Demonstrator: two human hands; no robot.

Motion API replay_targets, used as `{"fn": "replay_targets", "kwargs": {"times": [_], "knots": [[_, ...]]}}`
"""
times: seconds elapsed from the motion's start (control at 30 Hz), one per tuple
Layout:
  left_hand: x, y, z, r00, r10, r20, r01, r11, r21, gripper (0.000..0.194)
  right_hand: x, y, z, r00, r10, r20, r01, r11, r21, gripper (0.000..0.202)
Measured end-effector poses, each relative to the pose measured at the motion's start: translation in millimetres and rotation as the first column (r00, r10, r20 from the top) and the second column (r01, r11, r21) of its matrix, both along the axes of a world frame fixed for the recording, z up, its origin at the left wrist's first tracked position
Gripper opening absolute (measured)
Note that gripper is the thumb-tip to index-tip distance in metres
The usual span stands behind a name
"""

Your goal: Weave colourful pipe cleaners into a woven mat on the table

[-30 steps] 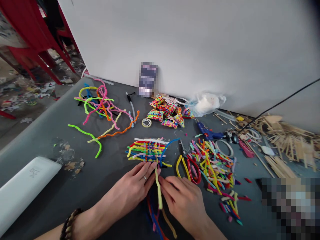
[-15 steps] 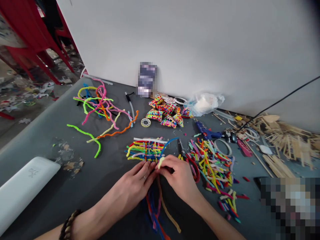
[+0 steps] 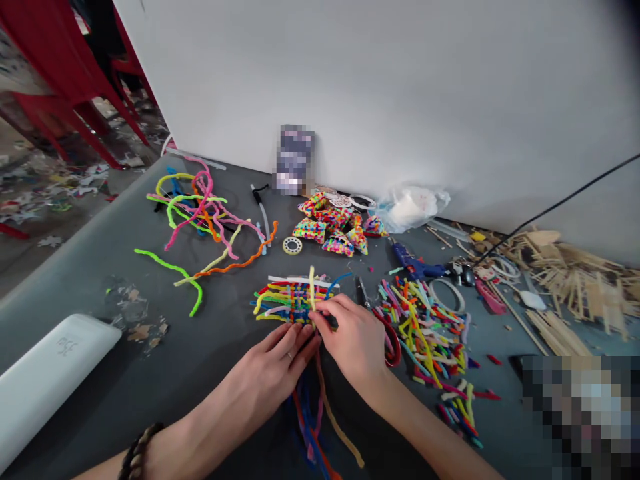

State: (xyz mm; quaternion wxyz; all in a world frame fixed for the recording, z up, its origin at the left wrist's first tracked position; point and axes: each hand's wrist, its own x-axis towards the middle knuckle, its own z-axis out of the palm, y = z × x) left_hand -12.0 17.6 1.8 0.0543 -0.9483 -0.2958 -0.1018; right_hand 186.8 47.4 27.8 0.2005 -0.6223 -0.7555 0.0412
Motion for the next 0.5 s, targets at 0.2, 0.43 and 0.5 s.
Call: {"fn": "replay_targets", "kwargs": {"times": [0.2, 0.43, 0.5], "knots": [[-2.1, 2.7, 1.8, 0.999, -0.029, 0.022, 0.029, 1.000, -0.003, 0.053, 4.1, -15.9, 2.2, 0.978, -0.067, -0.195, 0.067, 0.998, -0.005, 0.009], [-4.1, 2.1, 3.3, 0.999, -0.031, 0.005, 0.031, 1.000, 0.000, 0.053, 6.4, -17.7, -1.4, 0.950, -0.083, -0.301, 0.061, 0.995, -0.083, 0.005], [-4.4, 1.7, 1.5, 0.999, -0.034, 0.003, 0.034, 0.999, 0.000, 0.054, 7.0, -16.0, -0.9, 0.942, -0.093, -0.323, 0.052, 0.990, -0.131, 0.005]]}}
